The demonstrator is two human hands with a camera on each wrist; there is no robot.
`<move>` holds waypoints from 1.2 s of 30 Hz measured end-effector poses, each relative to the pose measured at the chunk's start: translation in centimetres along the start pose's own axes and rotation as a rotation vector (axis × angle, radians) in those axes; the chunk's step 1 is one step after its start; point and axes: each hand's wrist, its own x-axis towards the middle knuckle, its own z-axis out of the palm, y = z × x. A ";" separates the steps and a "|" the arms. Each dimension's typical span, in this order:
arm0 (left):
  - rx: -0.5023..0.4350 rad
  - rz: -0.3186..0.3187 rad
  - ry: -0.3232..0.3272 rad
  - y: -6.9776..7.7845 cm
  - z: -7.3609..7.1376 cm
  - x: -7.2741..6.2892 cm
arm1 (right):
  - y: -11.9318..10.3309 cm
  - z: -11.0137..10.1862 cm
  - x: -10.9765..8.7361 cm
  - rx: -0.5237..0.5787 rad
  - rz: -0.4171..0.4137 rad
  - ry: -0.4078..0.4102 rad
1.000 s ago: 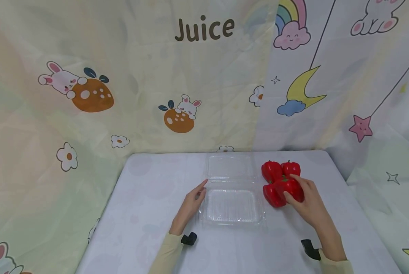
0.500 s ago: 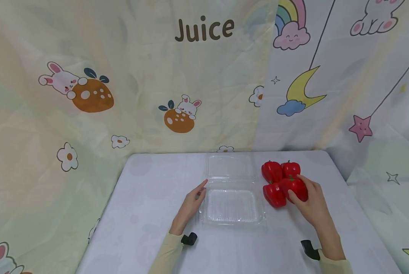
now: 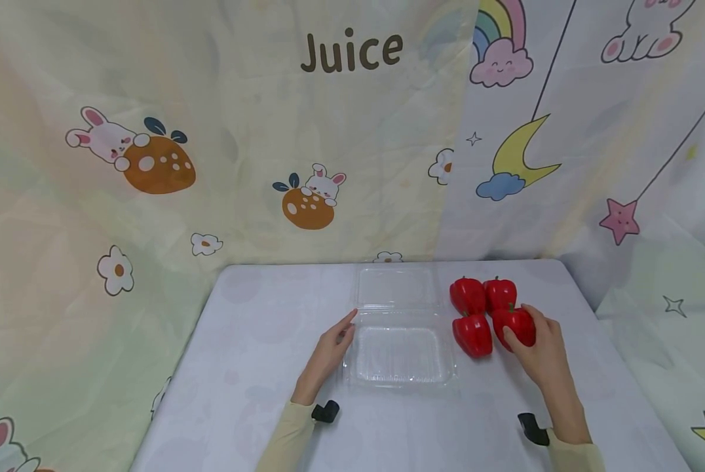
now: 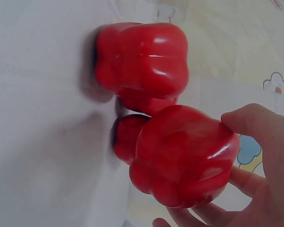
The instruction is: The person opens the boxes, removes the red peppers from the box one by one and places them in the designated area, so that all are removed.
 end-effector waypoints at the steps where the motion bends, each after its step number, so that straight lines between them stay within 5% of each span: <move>1: -0.001 -0.001 0.001 0.0 0.0 0.0 | 0.1 0.1 0.1 -0.002 0.008 -0.004; 36: -0.002 -0.001 -0.005 0.3 -0.2 -0.1 | 2.4 2.3 1.3 -0.055 0.066 -0.092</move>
